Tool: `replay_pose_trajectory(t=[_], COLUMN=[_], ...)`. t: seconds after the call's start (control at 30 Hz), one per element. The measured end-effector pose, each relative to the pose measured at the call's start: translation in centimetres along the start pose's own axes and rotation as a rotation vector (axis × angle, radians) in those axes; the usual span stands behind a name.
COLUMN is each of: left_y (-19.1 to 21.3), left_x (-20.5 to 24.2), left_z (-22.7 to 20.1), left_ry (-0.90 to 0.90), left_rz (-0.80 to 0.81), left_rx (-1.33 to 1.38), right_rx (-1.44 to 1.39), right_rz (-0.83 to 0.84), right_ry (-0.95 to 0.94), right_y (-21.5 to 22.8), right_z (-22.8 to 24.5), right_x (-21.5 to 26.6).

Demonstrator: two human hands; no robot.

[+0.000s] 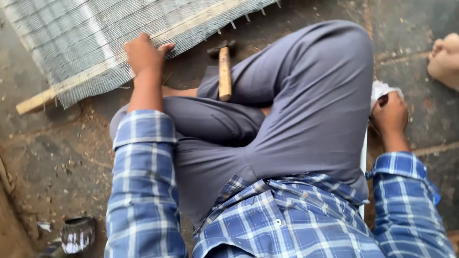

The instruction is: The person constructs a sieve by securing wire mesh to a rectangular wooden frame using a hammer and small nails. The person positions the mesh, drives nails into the wood to hold it, and trims the wire mesh edges.

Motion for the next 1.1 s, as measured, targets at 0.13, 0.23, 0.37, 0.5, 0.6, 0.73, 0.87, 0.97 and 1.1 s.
replay_pose_trajectory(t=[0.13,0.23,0.37,0.5,0.6,0.73,0.87,0.97,1.1], left_y=[0.2,0.3,0.4,0.2,-1.2,-2.0,-2.2,-2.3,-2.8], left_x=[0.1,0.1,0.2,0.2,0.1,0.1,0.9,0.8,0.1], left_z=[-0.3,-0.4,-0.9,-1.0,-0.8,-0.8,-1.1,-1.2,-1.0], left_ry=[0.092,0.051,0.04,0.047,0.044,-0.071,0.007,0.017,0.004], left_rz=[0.012,0.014,0.047,0.063,0.191,0.13,0.332,0.367,0.4], left_rx=[-0.001,-0.053,-0.088,-0.123,-0.216,-0.32,-0.271,-0.237,-0.214], right_rx=[-0.122,-0.11,-0.103,-0.081,-0.019,-0.004,0.054,0.023,-0.197], right_rz=[-0.018,-0.05,-0.065,-0.054,0.009,-0.006,0.053,0.168,0.142], right_ry=[0.045,0.042,0.002,-0.026,-0.05,0.01,0.034,-0.046,-0.046], right_y=[0.5,0.8,0.8,1.3,2.0,3.4,4.8,5.7,7.3], right_z=[0.5,0.4,0.5,0.5,0.4,1.1,1.5,1.9,1.7], right_x=[-0.2,-0.4,-0.2,-0.6,-1.3,-2.2,-2.8,-3.5,-2.9])
Point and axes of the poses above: each hand's wrist, its own x-axis away from the middle knuckle, its own y-axis out of the back of the hand, z = x × y, the point moved 3 cm from there along -x, towards the middle knuckle, and after that the axes turned 10 degrees about y, right-handed, at the moved point
